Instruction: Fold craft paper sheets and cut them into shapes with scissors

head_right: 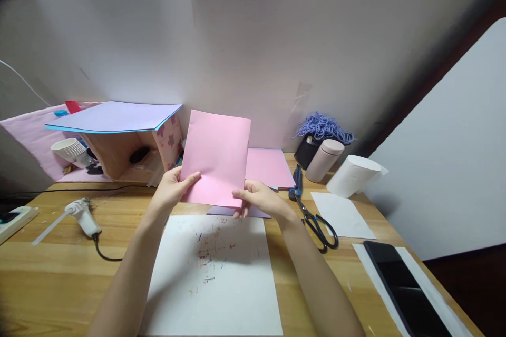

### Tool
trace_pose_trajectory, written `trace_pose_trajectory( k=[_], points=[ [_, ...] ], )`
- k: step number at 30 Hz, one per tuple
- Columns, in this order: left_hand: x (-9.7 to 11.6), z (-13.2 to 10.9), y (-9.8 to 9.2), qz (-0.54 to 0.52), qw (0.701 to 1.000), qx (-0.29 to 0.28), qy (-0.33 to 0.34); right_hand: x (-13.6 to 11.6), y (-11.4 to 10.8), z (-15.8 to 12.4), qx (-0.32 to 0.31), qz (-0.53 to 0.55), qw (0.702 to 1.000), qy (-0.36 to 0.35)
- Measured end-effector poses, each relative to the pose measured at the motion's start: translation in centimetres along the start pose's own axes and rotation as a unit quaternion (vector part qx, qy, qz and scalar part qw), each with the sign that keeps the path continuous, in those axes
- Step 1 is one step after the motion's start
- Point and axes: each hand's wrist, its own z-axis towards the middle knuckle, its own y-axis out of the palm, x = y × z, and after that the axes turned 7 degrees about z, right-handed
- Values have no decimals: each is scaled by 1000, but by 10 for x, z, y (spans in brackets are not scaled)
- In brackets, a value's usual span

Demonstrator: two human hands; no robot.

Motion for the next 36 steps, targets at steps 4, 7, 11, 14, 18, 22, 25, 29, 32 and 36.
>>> trace_pose_trajectory(
  k=[4, 7, 11, 14, 18, 22, 25, 29, 32, 36],
  points=[
    [2, 0, 0, -3, 1000, 6, -5, 0, 0, -1, 13, -9, 1000, 5],
    [2, 0, 0, -1, 1000, 5, -8, 0, 0, -2, -3, -17, 1000, -7],
    [3, 0, -1, 6, 1000, 7, -13, -1, 1, -3, -7, -22, 1000, -10],
    [3, 0, -2, 15, 1000, 10, -16, -1, 1, -4, -18, -26, 999, 5],
    [4, 0, -3, 13, 1000, 10, -14, -1, 1, -4, -13, -20, 1000, 2],
    [4, 0, -2, 7, 1000, 10, -15, 0, 2, -4, -18, -20, 1000, 11],
    [2, 1, -2, 10, 1000, -11, -6, 2, 1, -3, -45, -35, 998, 26],
    [1, 0, -8, 48, 997, -58, 10, 2, -8, -4, -73, -52, 995, 41],
    [3, -2, -17, 99, 986, -131, 15, 0, -19, -7, -15, -54, 998, 32],
    [3, -1, -26, 115, 974, -197, 8, -3, -25, -9, 61, -53, 996, 25]
  ],
)
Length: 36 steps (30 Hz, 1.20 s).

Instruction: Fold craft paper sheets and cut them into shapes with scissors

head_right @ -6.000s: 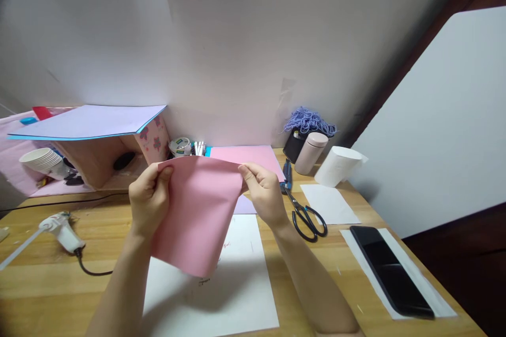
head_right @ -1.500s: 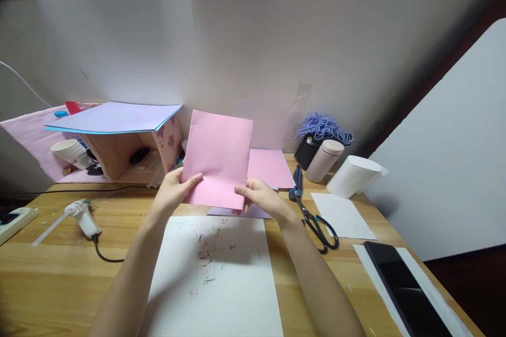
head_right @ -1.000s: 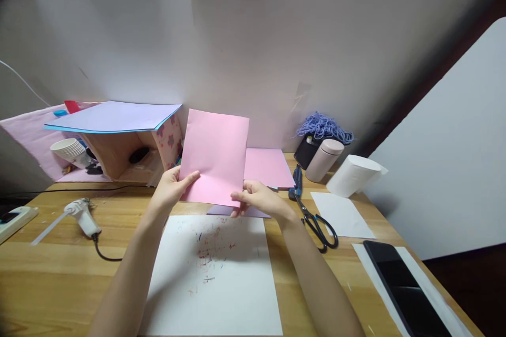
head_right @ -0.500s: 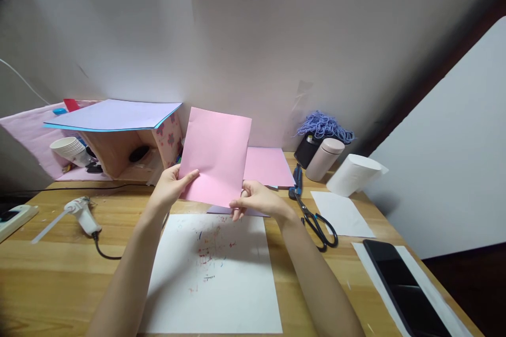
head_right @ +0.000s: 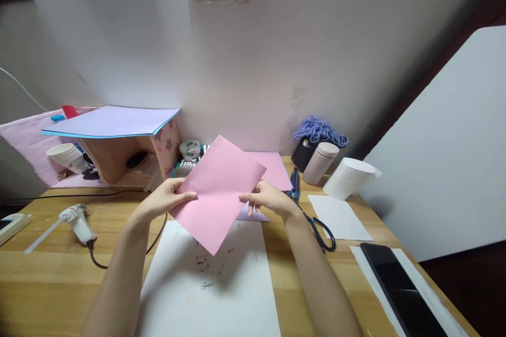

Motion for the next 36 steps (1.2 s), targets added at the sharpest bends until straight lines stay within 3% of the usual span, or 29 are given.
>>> trace_pose_trajectory(
  k=[3, 6, 8, 10, 14, 18, 24, 30, 36],
  points=[
    [-6, 6, -2, -42, 995, 86, -16, 0, 4, 5, 52, 24, 998, -8],
    [-9, 15, 3, -148, 972, 180, -28, 2, 7, 12, 136, 61, 988, -44],
    [-7, 19, 13, -210, 965, 152, -46, 3, 9, 16, 191, 79, 975, -76],
    [0, 20, 27, -228, 968, 89, -62, 4, 10, 19, 232, 89, 964, -99],
    [14, 17, 54, -236, 971, 20, -44, 3, 12, 18, 255, 93, 955, -117],
    [16, 17, 66, -227, 972, 53, -33, 3, 14, 15, 228, 73, 963, -123],
    [10, 24, 75, -207, 974, 85, 34, 6, 37, 17, 121, 2, 978, -170],
    [12, 22, 79, -163, 981, 87, 57, 8, 47, 18, 155, -55, 973, -162],
    [14, 16, 75, -120, 988, 54, 75, 0, 37, 7, 202, -188, 960, -50]
  ],
)
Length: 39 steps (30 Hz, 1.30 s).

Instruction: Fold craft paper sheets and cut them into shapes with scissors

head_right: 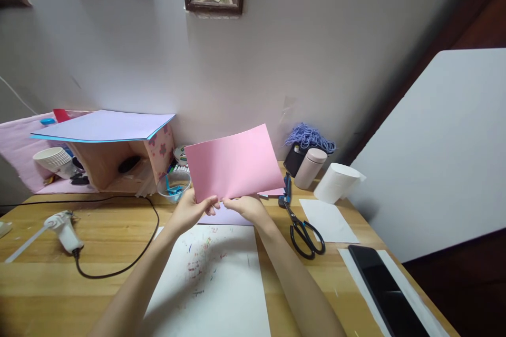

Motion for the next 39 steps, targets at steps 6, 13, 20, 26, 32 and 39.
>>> trace_pose_trajectory(
  k=[6, 13, 20, 26, 32, 39],
  points=[
    [6, -3, -5, 37, 999, -17, -3, 3, -8, -1, -16, 10, 999, 35],
    [20, -6, -19, 78, 997, -9, -5, 7, -29, -2, -3, 125, 992, 25],
    [22, -8, -42, 110, 994, -5, 0, 13, -59, 3, 61, 205, 977, -21],
    [15, -6, -53, 109, 994, -28, -8, 23, -82, 4, 96, 190, 976, -39],
    [19, -10, -67, 114, 992, -24, -39, 35, -101, 5, 183, 228, 954, -60],
    [2, -5, -78, 114, 988, -96, -49, 23, -64, 14, -54, 217, 975, -6]
  ],
)
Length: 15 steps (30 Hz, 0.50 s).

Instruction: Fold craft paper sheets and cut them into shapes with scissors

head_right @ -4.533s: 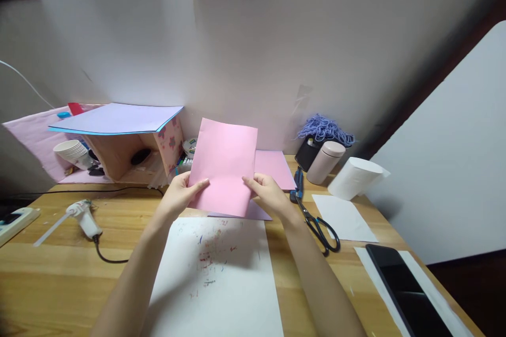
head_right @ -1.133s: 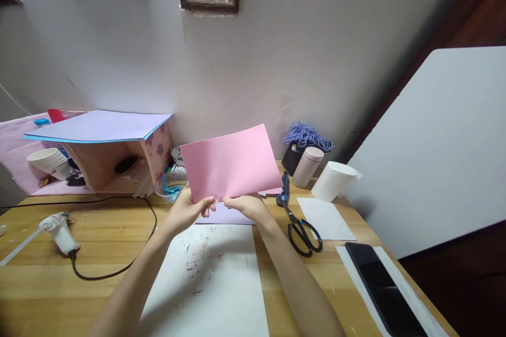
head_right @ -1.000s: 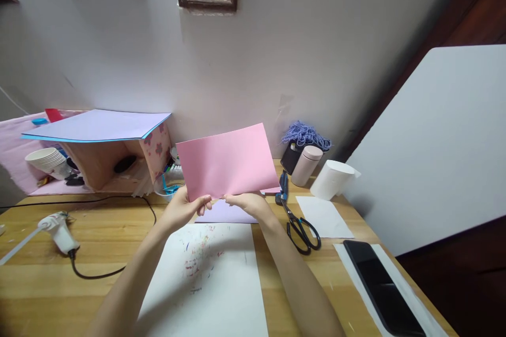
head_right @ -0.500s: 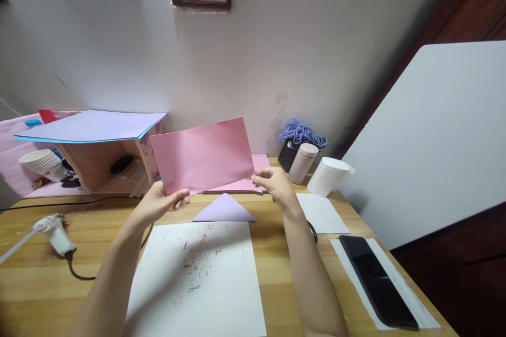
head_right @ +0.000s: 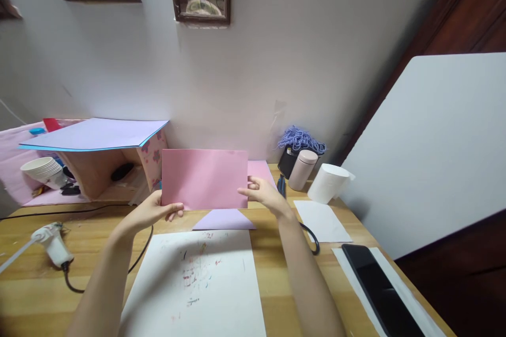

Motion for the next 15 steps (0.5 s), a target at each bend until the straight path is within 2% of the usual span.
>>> trace_pose_trajectory(
  k=[3, 5, 7, 12, 15],
  points=[
    [-9, 9, 1, -25, 999, 48, -2, 6, 15, 7, -7, -32, 999, -20],
    [-11, 15, 5, -70, 992, 106, -4, 10, 19, 11, 31, -31, 998, -36],
    [-9, 21, 15, -115, 984, 134, -12, 12, 20, 13, 68, -15, 997, -43],
    [10, 27, 53, -159, 985, 57, -20, 13, 27, 12, 96, -3, 994, -50],
    [19, 27, 70, -159, 985, 72, -8, 10, 32, 9, 106, -21, 993, -57]
  ],
)
